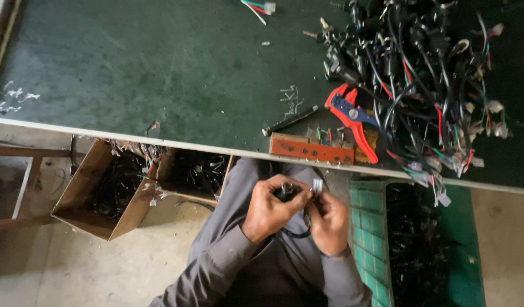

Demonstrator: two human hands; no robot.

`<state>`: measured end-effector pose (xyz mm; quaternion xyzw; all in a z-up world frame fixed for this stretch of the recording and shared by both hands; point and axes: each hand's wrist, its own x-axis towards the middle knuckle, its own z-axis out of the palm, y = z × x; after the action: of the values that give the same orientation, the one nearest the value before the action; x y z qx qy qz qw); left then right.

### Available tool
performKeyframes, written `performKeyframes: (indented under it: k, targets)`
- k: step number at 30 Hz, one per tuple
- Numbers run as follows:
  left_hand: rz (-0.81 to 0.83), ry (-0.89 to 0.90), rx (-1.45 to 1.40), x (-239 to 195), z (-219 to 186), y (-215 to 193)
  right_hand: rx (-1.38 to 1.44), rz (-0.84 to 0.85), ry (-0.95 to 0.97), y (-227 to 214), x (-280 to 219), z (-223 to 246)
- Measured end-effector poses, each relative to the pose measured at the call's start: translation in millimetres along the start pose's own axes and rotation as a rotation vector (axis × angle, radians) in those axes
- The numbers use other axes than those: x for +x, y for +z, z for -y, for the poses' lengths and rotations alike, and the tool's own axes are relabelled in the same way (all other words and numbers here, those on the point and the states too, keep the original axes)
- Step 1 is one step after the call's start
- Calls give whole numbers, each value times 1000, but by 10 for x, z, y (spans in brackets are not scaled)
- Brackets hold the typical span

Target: The person repeatedly picks up black cylindrical electrical components and white multi-wire connectors from a pile on a green workbench. They insert the wires into the components, then place the assembled units back on the table. Tools including a red crimping tool and a wooden jig are visible but not used during the clip.

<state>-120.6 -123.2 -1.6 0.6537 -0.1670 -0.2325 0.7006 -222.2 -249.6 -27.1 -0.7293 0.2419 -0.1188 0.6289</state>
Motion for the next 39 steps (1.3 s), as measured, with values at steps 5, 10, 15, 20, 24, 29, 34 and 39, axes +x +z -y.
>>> performKeyframes:
  k: [5, 10, 15, 20, 24, 29, 34, 39]
  targets:
    - [-16, -207, -267, 86, 119, 8, 252, -118, 124, -38, 164, -24]
    - [-77, -244, -452, 168, 305, 49, -26, -239, -96, -77, 308, -20]
    - [-41, -165, -450, 256, 419, 122, -64, -253, -82, -73, 406, -33]
    - [-96, -229, -266, 330, 340, 146, -146, -293, -2, -74, 463, -51]
    - [-105, -223, -301, 297, 287, 185, -123, -302, -60, -76, 460, -81]
    - [-132, -194, -335, 316, 286, 186, -86, -341, -196, -21, 438, -49]
    - [-217, -202, -369, 386, 324, 243, 365, -379, 45, -126, 325, 74]
    - [-224, -226, -372, 300, 295, 363, 387, -411, 92, -202, 411, 160]
